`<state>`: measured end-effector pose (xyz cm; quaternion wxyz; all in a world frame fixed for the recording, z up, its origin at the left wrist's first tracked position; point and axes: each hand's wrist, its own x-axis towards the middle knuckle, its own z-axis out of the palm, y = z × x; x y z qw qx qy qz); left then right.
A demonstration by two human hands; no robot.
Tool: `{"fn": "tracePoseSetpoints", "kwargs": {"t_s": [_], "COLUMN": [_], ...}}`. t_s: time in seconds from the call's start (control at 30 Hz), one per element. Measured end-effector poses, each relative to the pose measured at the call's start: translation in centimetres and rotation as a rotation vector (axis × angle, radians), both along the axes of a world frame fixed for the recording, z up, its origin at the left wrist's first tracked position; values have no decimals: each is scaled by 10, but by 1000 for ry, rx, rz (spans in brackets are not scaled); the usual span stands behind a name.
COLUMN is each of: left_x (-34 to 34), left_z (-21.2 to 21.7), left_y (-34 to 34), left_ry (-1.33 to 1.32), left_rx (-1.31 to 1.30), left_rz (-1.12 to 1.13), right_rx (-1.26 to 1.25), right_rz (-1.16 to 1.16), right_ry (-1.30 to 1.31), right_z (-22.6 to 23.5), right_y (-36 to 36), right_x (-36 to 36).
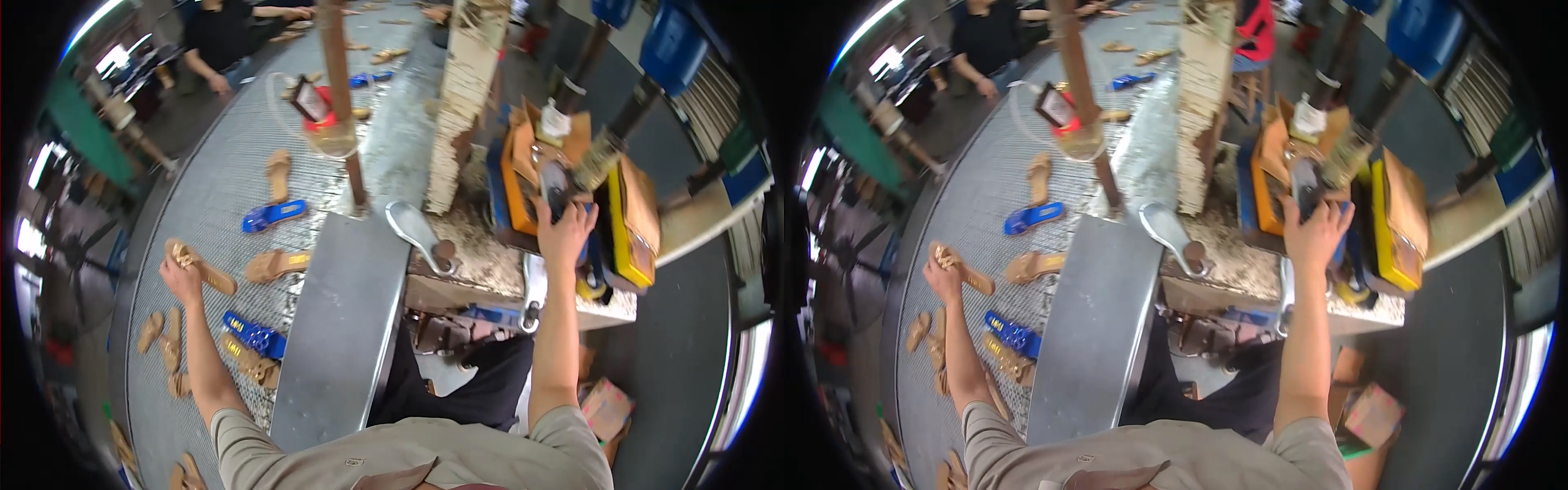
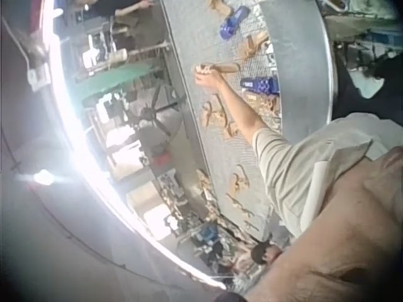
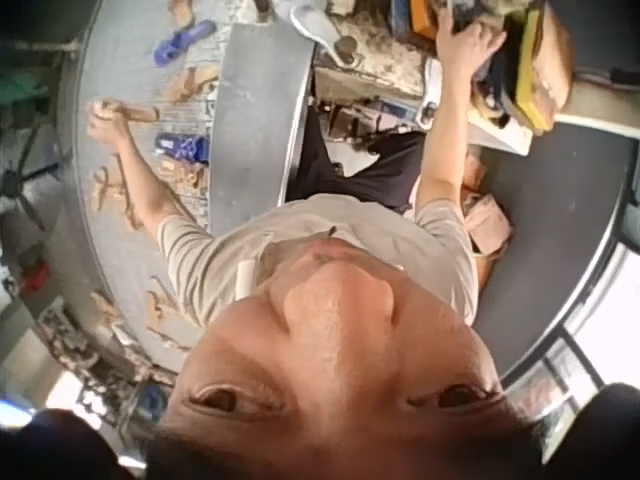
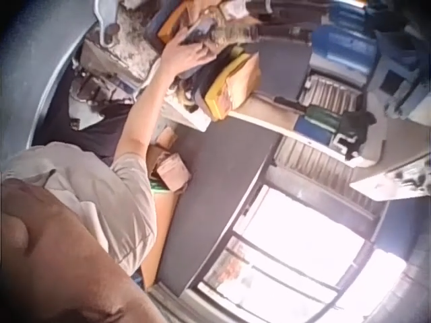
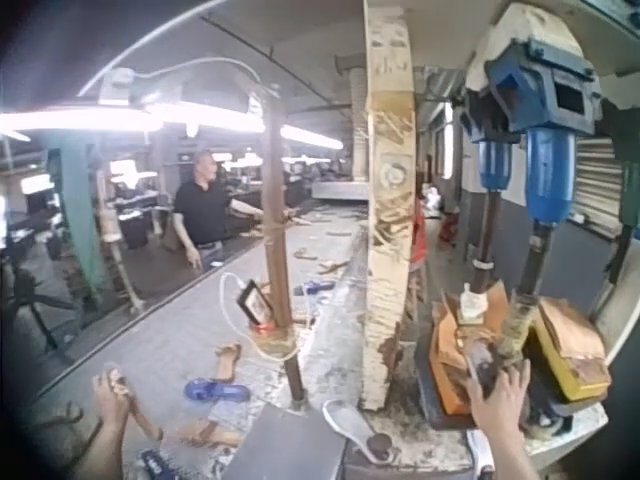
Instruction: Picking up sandals from a conveyor belt and using a press machine to attach components or finishing.
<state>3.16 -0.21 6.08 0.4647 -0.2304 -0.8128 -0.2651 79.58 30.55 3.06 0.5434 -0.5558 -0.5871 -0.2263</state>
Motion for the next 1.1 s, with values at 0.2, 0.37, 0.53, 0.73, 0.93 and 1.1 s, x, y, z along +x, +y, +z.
{"fn": "tracePoseSetpoints", "kwargs": {"t_s": [0.2, 0.37, 0.53, 0.73, 0.93, 1.1], "left_x": [79, 118, 281, 415, 439, 460], "left_z": [-1, -144, -198, -190, -174, -188], "left_y": [-87, -118, -54, -52, -36, -26], "left_ry": [-1280, -1791, -1897, -2103, -1899, -1600], "left_rx": [959, 1259, 941, 1070, 1210, 1252], "left_rz": [-970, -1733, -1470, -1812, -1754, -1493], "right_rx": [-44, -22, 3, -45, -171, -484], "right_rz": [6, 93, -36, -45, 245, 745], "right_ry": [58, 93, 67, 78, 412, 433], "right_z": [-10, 6, -8, -34, -43, -84], "right_y": [-2, -15, -19, -2, -44, -215], "right_x": [4, -19, -4, -14, -15, -93]}}
